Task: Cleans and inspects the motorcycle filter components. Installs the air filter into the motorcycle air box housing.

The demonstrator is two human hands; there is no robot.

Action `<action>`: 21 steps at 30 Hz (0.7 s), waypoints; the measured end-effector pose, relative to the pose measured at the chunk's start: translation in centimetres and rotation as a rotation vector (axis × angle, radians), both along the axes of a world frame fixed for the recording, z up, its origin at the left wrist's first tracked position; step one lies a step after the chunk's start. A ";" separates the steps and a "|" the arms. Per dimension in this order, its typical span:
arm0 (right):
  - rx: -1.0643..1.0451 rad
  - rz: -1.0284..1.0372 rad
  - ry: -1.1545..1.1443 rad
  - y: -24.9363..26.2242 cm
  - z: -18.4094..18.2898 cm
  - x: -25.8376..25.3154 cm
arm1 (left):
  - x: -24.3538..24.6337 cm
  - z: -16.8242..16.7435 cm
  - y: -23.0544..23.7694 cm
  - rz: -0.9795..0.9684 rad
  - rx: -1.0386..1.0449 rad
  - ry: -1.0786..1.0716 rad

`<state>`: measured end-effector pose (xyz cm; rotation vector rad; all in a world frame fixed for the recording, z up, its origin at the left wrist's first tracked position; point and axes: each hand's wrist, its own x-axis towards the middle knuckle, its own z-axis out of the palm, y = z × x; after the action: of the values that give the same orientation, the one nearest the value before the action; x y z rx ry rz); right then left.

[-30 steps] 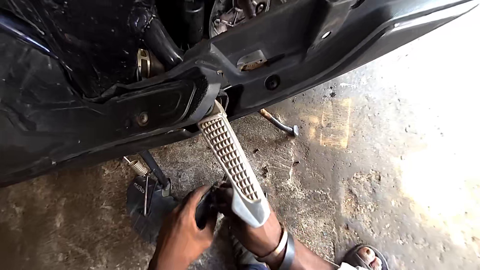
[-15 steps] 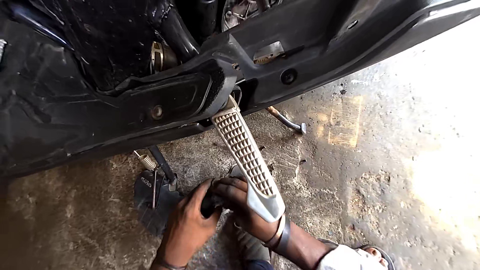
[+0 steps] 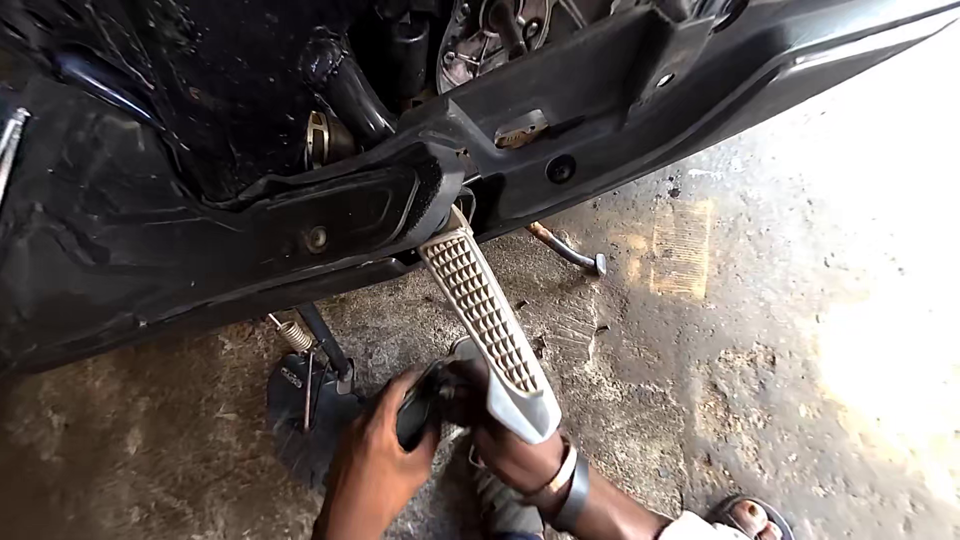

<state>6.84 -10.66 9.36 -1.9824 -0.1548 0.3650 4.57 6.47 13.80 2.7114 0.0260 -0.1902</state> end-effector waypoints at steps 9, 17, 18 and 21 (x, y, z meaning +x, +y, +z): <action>0.667 0.451 0.432 -3.5 3.4 2.2 | -0.1 0.4 -0.3 0.019 -0.117 0.082; -0.607 0.937 0.580 -4.2 0.4 0.1 | 0.9 -0.7 0.8 0.331 -0.121 0.159; -0.613 0.875 0.537 -4.0 -0.2 -0.4 | 0.9 -0.7 0.7 0.366 -0.142 0.173; -0.517 0.679 0.313 -2.6 -1.6 -1.8 | 0.5 0.3 0.8 0.471 -0.366 0.322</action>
<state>5.00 -13.28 7.78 -2.2972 -0.5844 1.2472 5.08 7.29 14.13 2.2112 0.6488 -0.4364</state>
